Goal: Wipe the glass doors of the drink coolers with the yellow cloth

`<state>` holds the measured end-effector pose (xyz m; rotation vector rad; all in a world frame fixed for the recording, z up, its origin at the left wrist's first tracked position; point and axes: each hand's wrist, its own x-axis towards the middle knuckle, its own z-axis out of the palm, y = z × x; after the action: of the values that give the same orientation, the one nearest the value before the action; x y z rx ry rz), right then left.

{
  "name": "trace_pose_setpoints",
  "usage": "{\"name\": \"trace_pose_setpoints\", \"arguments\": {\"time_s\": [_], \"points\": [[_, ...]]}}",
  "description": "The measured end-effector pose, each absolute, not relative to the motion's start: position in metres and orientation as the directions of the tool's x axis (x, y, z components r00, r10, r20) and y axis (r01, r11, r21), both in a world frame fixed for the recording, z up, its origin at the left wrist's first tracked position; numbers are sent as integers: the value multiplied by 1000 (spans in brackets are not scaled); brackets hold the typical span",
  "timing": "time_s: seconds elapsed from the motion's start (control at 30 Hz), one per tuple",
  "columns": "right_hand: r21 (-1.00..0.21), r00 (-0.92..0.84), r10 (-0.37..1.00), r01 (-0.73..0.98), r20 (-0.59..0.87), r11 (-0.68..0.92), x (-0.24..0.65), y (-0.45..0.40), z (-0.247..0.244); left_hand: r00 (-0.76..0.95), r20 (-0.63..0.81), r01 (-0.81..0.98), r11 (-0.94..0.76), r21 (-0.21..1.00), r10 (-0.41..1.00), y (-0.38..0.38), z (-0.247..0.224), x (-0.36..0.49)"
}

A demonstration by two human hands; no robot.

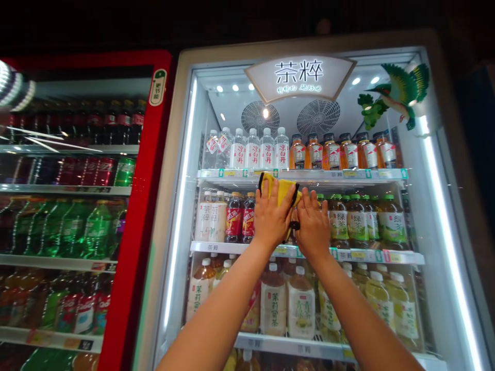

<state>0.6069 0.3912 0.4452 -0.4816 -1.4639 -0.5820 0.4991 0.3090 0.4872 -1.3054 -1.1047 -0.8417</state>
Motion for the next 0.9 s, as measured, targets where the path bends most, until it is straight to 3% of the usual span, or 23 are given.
{"name": "trace_pose_setpoints", "arguments": {"time_s": [0.2,0.33,0.53,0.63,0.73,0.9], "points": [[54,5,-75,641,997,765,582,375,437,228,971,961,143,-236,70,284,469,458],[50,31,-90,636,995,770,573,372,431,281,948,941,151,-303,149,285,440,461],[43,36,-85,635,996,771,556,365,440,358,915,915,126,-384,187,284,481,456],[81,-21,-87,625,996,776,547,354,447,298,943,940,129,-317,147,273,494,437],[124,-84,-92,606,992,786,539,345,445,210,974,967,132,-220,85,264,476,423],[147,-96,-112,581,989,800,534,342,442,205,975,966,145,-215,85,265,439,424]]}}
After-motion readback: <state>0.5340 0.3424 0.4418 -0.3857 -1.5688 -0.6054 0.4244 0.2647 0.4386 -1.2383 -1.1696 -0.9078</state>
